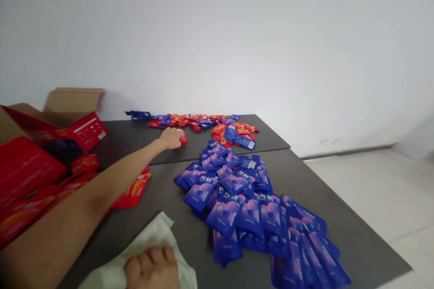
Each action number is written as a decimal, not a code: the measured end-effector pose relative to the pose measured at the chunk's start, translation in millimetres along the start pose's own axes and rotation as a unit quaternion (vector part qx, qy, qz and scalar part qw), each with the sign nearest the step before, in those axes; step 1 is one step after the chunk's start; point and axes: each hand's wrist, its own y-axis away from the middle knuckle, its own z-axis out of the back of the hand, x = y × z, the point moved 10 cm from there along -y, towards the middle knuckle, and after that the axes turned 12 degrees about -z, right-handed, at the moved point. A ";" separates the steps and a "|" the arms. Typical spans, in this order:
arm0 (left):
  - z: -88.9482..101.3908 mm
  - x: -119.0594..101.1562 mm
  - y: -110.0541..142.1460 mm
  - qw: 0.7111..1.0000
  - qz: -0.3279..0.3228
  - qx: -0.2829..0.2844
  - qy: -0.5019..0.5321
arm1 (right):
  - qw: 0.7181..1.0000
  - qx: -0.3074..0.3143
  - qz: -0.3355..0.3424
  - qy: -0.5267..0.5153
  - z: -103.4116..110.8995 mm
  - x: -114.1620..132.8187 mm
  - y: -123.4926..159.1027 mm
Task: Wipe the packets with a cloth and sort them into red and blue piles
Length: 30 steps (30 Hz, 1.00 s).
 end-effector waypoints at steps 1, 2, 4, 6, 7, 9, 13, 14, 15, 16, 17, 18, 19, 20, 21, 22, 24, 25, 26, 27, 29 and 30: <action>-2.4 -3.9 9.7 1.000 0.005 0.023 0.002 | 1.000 -0.002 -0.001 -0.009 4.8 0.3 3.5; -3.5 -4.9 19.2 0.999 0.017 0.040 0.001 | 1.000 -0.006 -0.002 -0.021 10.8 0.7 8.3; 3.6 -1.7 34.5 0.999 0.042 0.030 -0.018 | 0.999 -0.019 -0.002 -0.049 24.2 1.4 19.2; 15.1 -1.6 42.9 0.999 0.021 -0.010 -0.041 | 0.997 -0.034 -0.006 -0.075 34.6 1.7 28.7; 17.2 -3.0 45.0 0.999 -0.006 -0.017 -0.046 | 0.996 -0.041 -0.007 -0.084 37.7 1.9 32.2; 10.7 -3.6 48.5 0.998 -0.053 0.015 -0.032 | 0.994 -0.054 -0.009 -0.090 40.2 2.0 36.9; 8.2 3.7 59.6 0.999 -0.051 0.011 -0.011 | 0.994 -0.077 -0.014 -0.083 40.9 0.9 40.3; 10.8 4.2 63.7 0.999 -0.042 -0.006 -0.010 | 0.993 -0.081 -0.014 -0.078 41.8 0.8 40.6; 13.5 4.5 68.5 0.999 -0.032 -0.022 -0.009 | 0.994 -0.086 -0.013 -0.074 43.0 0.7 40.8; 16.1 4.8 74.0 0.999 -0.020 -0.035 -0.008 | 0.993 -0.090 -0.012 -0.070 44.6 0.6 41.0; 18.6 5.4 80.2 0.999 -0.008 -0.043 -0.007 | 0.993 -0.095 -0.014 -0.068 46.6 0.2 41.1; 21.5 6.3 86.9 0.999 0.003 -0.049 -0.007 | 0.992 -0.102 -0.017 -0.068 49.0 -0.3 41.4; 25.1 8.1 94.2 0.998 0.016 -0.054 -0.008 | 0.991 -0.111 -0.021 -0.071 51.5 -1.1 41.9; 29.3 10.8 102.0 0.998 0.032 -0.059 -0.010 | 0.990 -0.120 -0.029 -0.073 53.8 -2.1 42.4; 34.3 14.5 110.1 0.997 0.050 -0.063 -0.013 | 0.988 -0.132 -0.038 -0.074 56.0 -3.5 42.9; 40.2 18.8 118.5 0.995 0.070 -0.068 -0.015 | 0.986 -0.145 -0.050 -0.071 57.9 -4.7 43.4; 54.6 26.8 135.7 0.990 0.112 -0.080 -0.021 | 0.983 -0.163 -0.069 -0.050 59.5 -5.5 43.6; 63.0 28.8 144.2 0.988 0.128 -0.086 -0.024 | 0.983 -0.165 -0.078 -0.036 59.1 -5.3 42.9; 72.8 29.0 153.2 0.985 0.141 -0.095 -0.028 | 0.983 -0.161 -0.087 -0.021 58.1 -5.3 41.9; 83.7 27.4 163.3 0.982 0.152 -0.109 -0.031 | 0.984 -0.151 -0.099 -0.006 56.6 -6.2 40.7; 108.0 20.8 190.2 0.971 0.180 -0.153 -0.033 | 0.985 -0.122 -0.126 0.005 54.6 -11.4 39.3; 119.5 16.3 208.2 0.963 0.199 -0.180 -0.027 | 0.984 -0.111 -0.136 -0.005 55.5 -15.2 39.7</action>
